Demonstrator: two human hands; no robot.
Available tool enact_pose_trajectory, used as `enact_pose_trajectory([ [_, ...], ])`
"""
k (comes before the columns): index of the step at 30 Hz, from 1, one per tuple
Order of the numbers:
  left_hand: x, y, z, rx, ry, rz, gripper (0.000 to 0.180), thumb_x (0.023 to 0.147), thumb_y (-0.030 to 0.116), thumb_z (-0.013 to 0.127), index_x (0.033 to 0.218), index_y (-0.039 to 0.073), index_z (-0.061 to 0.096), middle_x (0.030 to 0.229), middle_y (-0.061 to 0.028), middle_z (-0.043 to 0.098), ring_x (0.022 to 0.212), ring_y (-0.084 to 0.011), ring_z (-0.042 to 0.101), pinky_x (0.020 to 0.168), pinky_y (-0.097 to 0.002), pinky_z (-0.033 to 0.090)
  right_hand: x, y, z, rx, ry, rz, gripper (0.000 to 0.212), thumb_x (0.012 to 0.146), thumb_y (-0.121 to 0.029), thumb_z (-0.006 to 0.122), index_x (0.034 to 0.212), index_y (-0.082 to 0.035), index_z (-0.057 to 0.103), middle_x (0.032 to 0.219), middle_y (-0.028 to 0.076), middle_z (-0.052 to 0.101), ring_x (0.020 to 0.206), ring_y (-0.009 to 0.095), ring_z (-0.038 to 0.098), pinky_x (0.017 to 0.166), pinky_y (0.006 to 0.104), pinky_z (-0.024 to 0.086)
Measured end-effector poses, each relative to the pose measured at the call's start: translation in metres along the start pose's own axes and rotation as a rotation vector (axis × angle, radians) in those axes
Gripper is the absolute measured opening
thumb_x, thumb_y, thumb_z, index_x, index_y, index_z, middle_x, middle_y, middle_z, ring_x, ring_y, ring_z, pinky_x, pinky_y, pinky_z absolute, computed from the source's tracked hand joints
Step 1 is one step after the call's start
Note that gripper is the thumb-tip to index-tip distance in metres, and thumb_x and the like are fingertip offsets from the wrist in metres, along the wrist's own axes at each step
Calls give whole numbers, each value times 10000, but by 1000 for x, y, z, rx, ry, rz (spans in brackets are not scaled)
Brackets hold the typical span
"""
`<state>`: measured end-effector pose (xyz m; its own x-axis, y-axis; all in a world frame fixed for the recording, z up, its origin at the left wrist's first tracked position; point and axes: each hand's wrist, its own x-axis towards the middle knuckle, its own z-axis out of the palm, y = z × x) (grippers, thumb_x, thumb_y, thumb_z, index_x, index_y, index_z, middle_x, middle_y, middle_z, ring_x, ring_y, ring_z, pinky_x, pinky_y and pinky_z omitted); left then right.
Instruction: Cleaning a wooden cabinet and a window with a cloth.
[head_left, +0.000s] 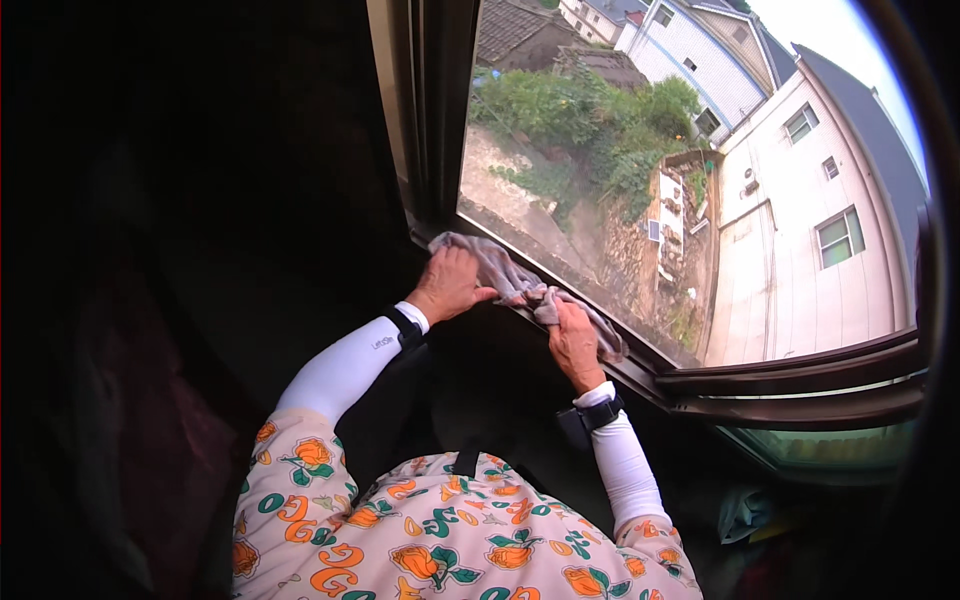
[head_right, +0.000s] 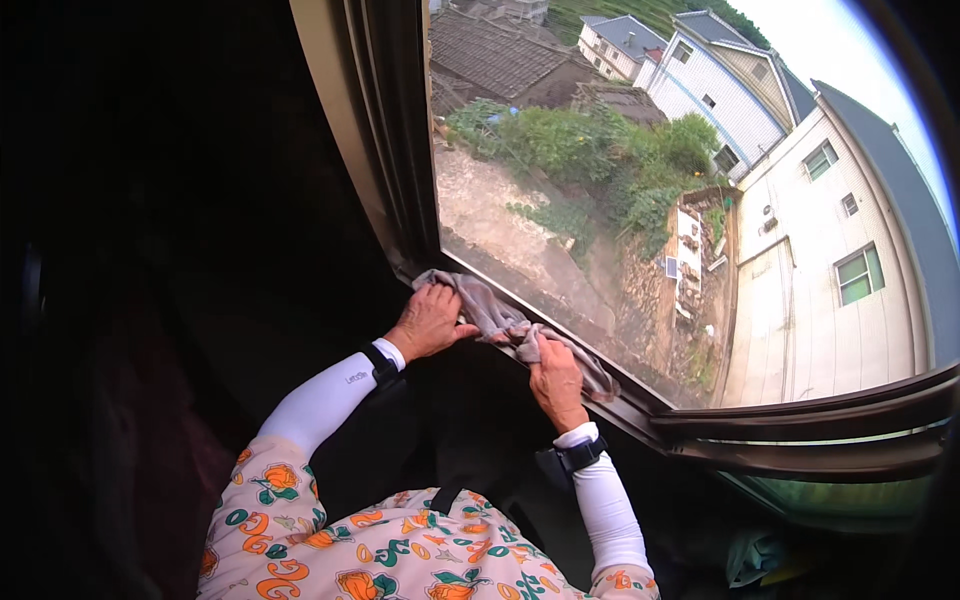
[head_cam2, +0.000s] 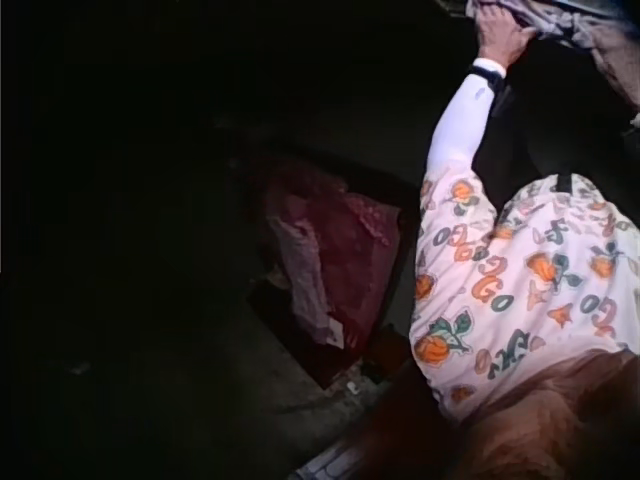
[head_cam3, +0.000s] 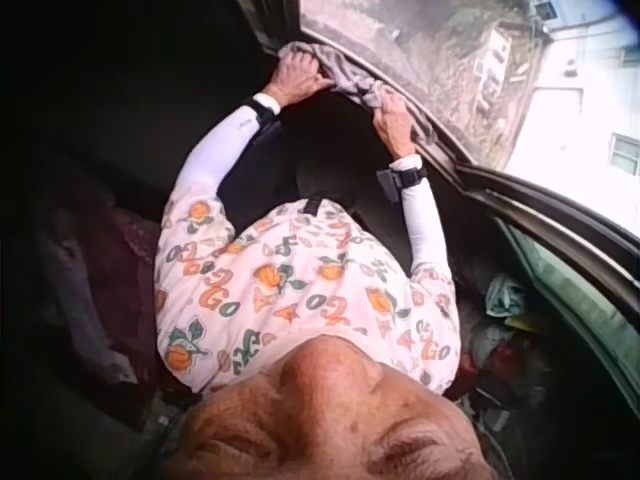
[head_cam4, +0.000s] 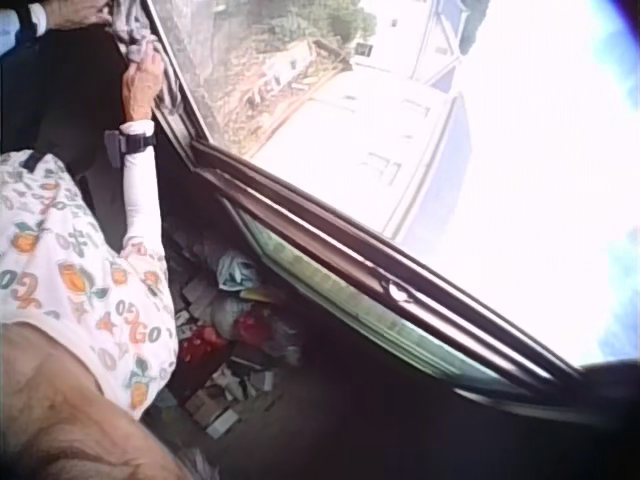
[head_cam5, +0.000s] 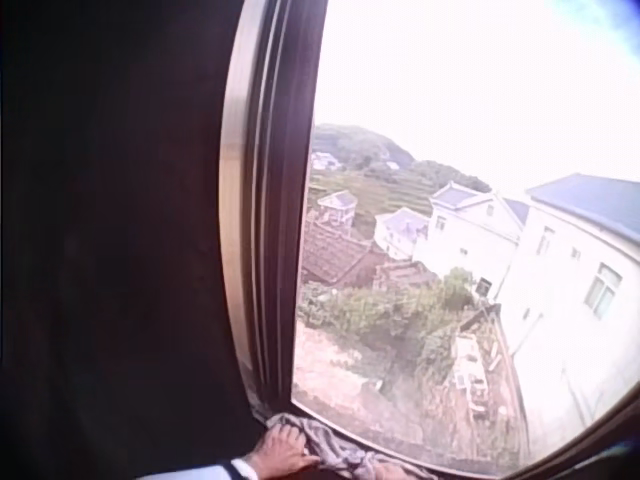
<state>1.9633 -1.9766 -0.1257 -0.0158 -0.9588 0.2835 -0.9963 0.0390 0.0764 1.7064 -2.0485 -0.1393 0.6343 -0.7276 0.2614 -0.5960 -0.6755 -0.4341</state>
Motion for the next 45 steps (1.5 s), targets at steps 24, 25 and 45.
enact_pose_trajectory([
  [24, 52, 83, -32, -593, -157, -70, 443, 854, 463, 640, 1008, 51, 584, 812, -155, 672, 804, -371, 662, 694, -465, 513, -149, 14, -180, 108, 475, 633, 439, 884, -25, 621, 1294, -33, 466, 864, 40, 620, 782, 149, 588, 741, 269, 462],
  [25, 39, 89, -22, -612, -173, -23, 433, 811, 427, 692, 982, 44, 584, 862, -166, 663, 845, -375, 648, 730, -453, 505, -155, 18, -170, 93, 453, 643, 421, 835, -69, 680, 1222, -70, 513, 775, 62, 583, 701, 215, 588, 669, 332, 463],
  [45, -17, -18, -44, 193, 54, 314, 567, 841, 507, 586, 1091, 0, 619, 1079, -116, 568, 1092, -279, 511, 985, -434, 359, -108, 13, -99, 129, 77, 200, 124, 868, -108, 603, 961, -28, 614, 933, 155, 585, 860, 359, 591, 742, 409, 476],
])
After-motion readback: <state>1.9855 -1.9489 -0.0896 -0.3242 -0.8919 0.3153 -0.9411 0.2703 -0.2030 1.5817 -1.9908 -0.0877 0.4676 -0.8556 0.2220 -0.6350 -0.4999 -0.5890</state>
